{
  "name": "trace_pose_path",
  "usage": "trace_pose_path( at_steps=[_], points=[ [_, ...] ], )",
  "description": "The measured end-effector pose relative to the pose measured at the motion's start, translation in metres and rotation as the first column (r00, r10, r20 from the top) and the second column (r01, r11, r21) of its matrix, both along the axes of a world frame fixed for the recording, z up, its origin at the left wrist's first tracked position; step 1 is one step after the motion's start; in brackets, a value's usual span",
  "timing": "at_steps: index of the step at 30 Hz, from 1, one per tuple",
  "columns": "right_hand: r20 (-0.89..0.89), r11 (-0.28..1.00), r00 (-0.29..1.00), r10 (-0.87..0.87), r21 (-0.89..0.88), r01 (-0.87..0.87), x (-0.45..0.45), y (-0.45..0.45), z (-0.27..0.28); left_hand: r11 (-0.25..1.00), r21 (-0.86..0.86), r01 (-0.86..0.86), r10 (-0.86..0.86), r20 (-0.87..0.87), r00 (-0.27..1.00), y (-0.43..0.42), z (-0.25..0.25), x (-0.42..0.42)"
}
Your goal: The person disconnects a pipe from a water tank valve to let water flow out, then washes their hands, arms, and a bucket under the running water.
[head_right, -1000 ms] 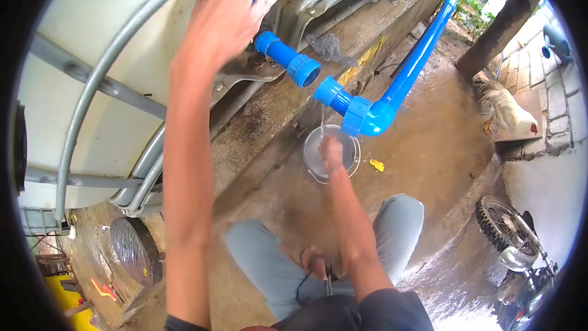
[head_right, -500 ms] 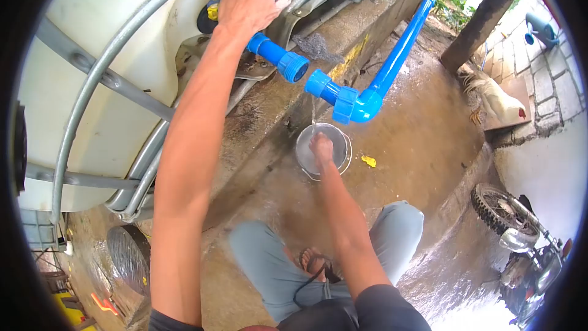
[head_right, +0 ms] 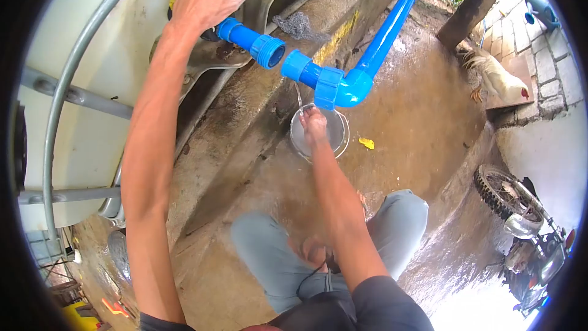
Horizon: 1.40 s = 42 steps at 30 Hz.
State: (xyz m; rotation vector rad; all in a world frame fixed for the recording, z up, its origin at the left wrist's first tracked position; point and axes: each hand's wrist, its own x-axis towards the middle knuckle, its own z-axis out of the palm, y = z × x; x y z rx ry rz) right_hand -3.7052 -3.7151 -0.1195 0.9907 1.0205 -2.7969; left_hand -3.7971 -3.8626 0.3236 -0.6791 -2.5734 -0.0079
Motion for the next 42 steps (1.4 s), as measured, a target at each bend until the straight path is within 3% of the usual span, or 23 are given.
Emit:
trace_pose_path(
  at_steps=[8,15,18,21,27,33,36,37,38,39,40,42],
  points=[
    [0.024,0.996,0.998,0.055,0.067,-0.056,0.008,-0.002,-0.024,0.999,0.001,-0.048,0.048,0.006,0.999,0.005,0.001,-0.002],
    [-0.007,0.987,0.996,0.084,0.141,-0.082,0.020,0.003,0.004,0.985,0.061,-0.159,0.148,0.166,0.975,0.031,-0.005,-0.035],
    [-0.001,0.988,0.998,0.067,0.137,-0.066,0.021,0.005,0.008,0.974,0.114,-0.194,0.188,0.068,0.980,0.030,-0.012,-0.024],
    [-0.009,0.989,0.999,0.051,0.137,-0.049,0.014,0.005,0.011,0.983,0.095,-0.157,0.154,0.039,0.987,0.025,-0.013,-0.018],
    [-0.030,0.991,0.999,0.025,0.130,-0.021,0.005,0.005,0.014,0.997,0.025,0.073,-0.071,-0.087,0.994,0.013,-0.014,-0.012],
    [-0.036,0.987,0.999,0.023,0.161,-0.017,0.006,0.003,-0.009,1.000,0.021,0.009,-0.007,-0.110,0.994,0.017,-0.016,-0.016],
    [0.041,0.968,0.996,0.074,0.238,-0.082,0.010,0.007,-0.010,0.991,0.124,-0.052,0.060,-0.062,0.996,0.023,-0.012,-0.004],
    [0.073,0.958,0.993,0.091,0.264,-0.107,0.014,0.009,-0.008,0.977,0.214,0.010,0.006,-0.073,0.997,0.026,-0.010,0.003],
    [0.122,0.807,0.975,0.187,0.547,-0.223,0.021,0.016,-0.006,0.949,0.307,0.068,-0.043,-0.087,0.995,0.027,-0.009,0.010],
    [0.201,0.557,0.942,0.268,0.766,-0.322,0.029,0.025,0.001,0.910,0.399,0.117,-0.081,-0.105,0.991,0.027,-0.010,0.018],
    [0.295,0.242,0.900,0.320,0.893,-0.379,0.035,0.034,0.001,0.815,0.517,0.260,-0.170,-0.216,0.961,0.026,-0.016,0.025],
    [0.405,-0.154,0.790,0.460,0.913,-0.379,0.056,0.051,-0.002,0.632,0.694,0.346,-0.195,-0.290,0.937,0.020,-0.039,0.057]
  ],
)
